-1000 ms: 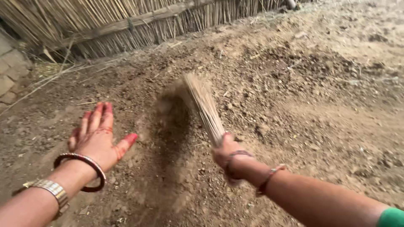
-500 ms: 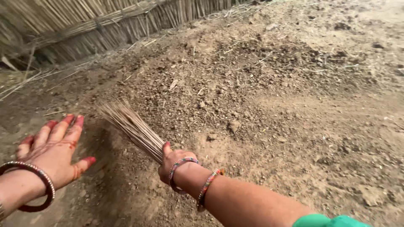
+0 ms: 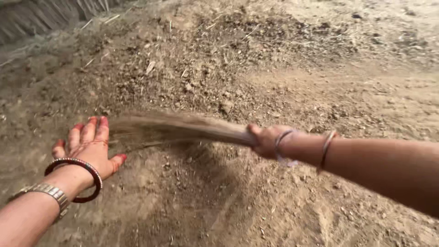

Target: The person sweeps a dirt floor using a handheld bundle of straw, pushing dust and debris across the ground.

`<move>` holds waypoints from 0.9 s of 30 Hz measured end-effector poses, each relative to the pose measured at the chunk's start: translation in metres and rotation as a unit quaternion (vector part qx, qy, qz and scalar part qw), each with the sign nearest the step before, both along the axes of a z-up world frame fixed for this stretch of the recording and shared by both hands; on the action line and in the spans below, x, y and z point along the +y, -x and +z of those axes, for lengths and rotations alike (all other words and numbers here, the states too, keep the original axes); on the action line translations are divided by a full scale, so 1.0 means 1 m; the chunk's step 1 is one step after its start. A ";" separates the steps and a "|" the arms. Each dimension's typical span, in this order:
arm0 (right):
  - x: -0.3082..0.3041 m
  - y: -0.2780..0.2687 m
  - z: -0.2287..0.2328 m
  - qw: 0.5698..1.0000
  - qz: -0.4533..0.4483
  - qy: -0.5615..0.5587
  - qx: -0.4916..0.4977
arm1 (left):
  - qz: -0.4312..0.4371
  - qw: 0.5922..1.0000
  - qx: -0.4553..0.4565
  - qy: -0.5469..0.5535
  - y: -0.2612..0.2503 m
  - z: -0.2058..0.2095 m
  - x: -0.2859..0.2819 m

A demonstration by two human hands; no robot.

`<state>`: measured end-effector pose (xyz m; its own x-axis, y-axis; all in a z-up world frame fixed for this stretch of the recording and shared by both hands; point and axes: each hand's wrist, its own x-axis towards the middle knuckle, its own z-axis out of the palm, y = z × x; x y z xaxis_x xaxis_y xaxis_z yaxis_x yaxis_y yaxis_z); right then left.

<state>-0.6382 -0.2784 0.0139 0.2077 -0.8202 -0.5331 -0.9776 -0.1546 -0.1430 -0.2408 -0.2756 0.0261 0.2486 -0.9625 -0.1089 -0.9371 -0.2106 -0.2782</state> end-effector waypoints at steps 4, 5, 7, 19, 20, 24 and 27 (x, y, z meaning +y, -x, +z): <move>-0.035 0.011 0.003 0.990 -0.134 0.043 -0.028 | 0.010 0.999 -0.026 -0.044 0.001 0.008 -0.012; -0.034 0.006 0.000 0.982 -0.171 0.036 -0.073 | 0.013 0.999 -0.009 -0.029 0.001 0.004 -0.011; -0.038 -0.009 0.002 0.955 -0.241 0.030 -0.170 | 0.019 1.000 0.018 0.010 -0.003 0.005 -0.015; -0.021 0.056 0.016 0.984 -0.174 0.039 0.016 | -0.011 0.990 -0.076 -0.121 0.020 -0.010 -0.004; -0.028 0.058 0.019 0.976 -0.213 0.048 -0.013 | -0.018 0.993 -0.066 -0.094 0.021 -0.010 -0.008; -0.034 0.032 0.027 0.971 -0.214 0.032 -0.098 | -0.029 0.998 -0.045 -0.026 0.014 -0.003 -0.025; -0.013 0.001 0.036 0.985 -0.105 -0.009 -0.136 | -0.058 0.996 -0.030 0.054 0.020 -0.008 -0.031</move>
